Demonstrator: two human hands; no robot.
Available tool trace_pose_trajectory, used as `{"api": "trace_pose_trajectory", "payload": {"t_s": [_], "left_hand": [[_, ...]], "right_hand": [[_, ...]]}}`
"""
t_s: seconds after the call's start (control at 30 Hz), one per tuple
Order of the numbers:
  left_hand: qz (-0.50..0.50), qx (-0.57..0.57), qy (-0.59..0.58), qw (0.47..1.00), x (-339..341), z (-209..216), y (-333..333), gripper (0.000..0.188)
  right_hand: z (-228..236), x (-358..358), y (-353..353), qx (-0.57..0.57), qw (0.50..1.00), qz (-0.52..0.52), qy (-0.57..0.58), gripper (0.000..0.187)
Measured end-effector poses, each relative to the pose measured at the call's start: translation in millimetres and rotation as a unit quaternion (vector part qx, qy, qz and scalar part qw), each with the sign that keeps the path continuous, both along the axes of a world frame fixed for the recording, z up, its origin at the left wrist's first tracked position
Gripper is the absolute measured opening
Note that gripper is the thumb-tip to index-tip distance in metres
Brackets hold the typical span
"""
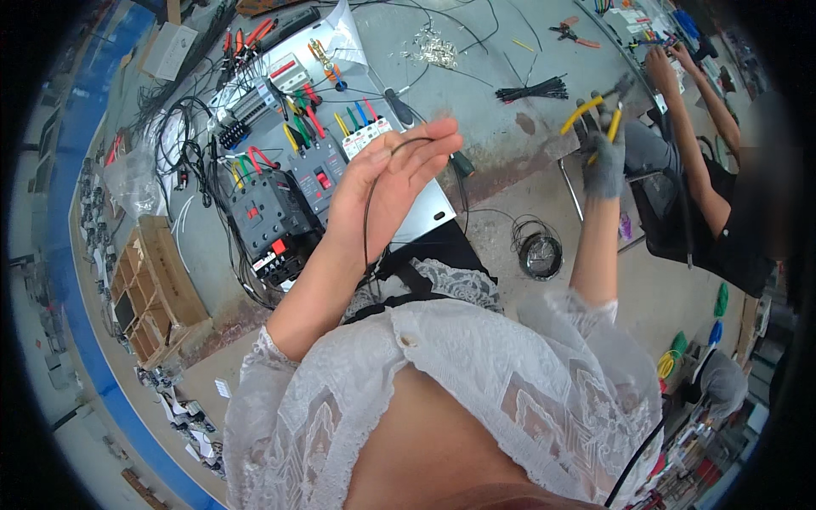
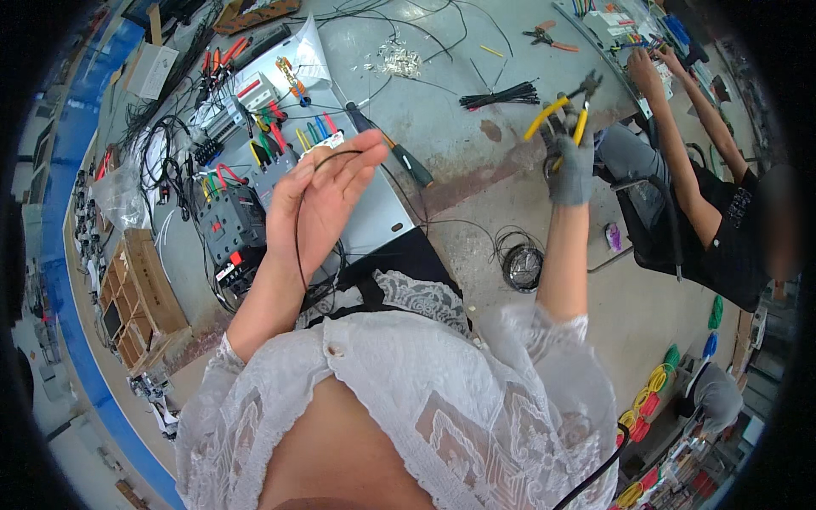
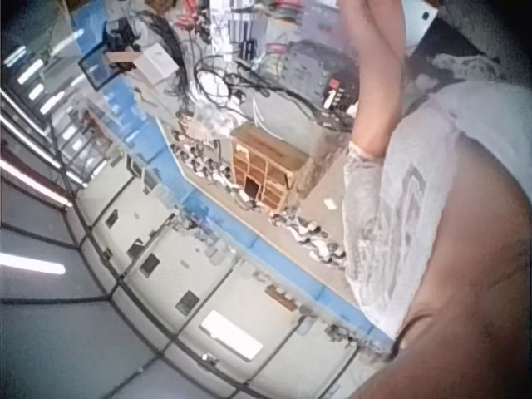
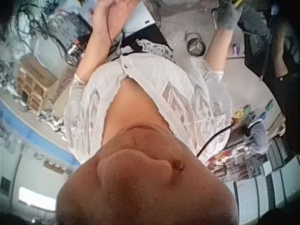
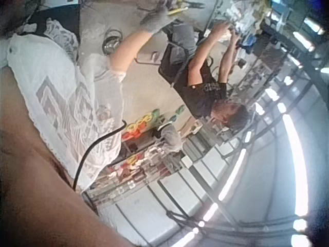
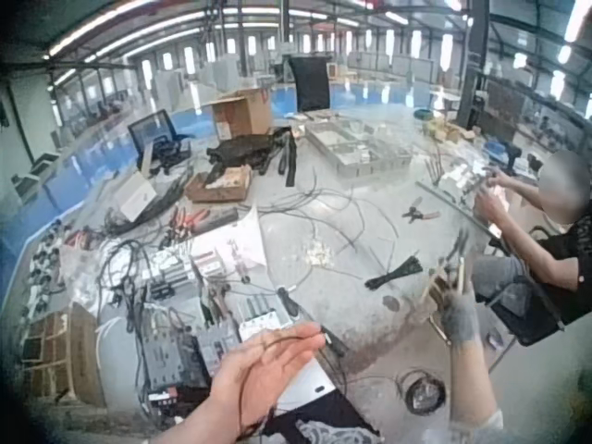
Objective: The person organizes and connects black wires to an electrical control panel on a workbench. They use pliers to strip wire ends and tie zip ties to bundle the wires. The person repeatedly handles individual wires, secures them with zip ties, and adjusts connections on the panel.
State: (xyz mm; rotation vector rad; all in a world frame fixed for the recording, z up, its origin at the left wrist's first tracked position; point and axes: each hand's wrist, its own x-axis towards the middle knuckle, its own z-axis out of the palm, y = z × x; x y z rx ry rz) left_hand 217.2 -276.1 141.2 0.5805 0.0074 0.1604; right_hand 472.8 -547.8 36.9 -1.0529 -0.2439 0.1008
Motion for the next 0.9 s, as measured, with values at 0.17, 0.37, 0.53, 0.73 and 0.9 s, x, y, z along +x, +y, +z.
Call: {"api": "trace_pose_trajectory", "payload": {"t_s": [0.17,0.37,0.53,0.73,0.9], "left_hand": [[0.004,0.152,0.032,0.988,0.4,-7.1,-0.2,0.024],[-0.002,0.168,0.025,0.985,1.2,-7.6,6.5,0.022],[-0.011,0.181,0.022,0.983,2.3,-6.1,6.4,0.022],[-0.023,0.186,0.046,0.981,2.7,-0.7,-2.0,0.026],[-0.027,0.186,0.024,0.982,4.4,-6.5,-3.9,0.022]], "right_hand": [[78.3,-113.7,41.6,0.172,0.971,0.165,-0.025,0.040],[83.1,-180.2,61.6,-0.039,0.897,0.427,0.112,0.051],[73.7,-200.0,70.4,-0.187,0.859,0.464,0.110,0.040],[69.0,-202.0,75.8,-0.194,0.873,0.438,0.092,0.040],[88.3,-204.7,79.0,-0.253,0.880,0.387,0.105,0.046]]}}
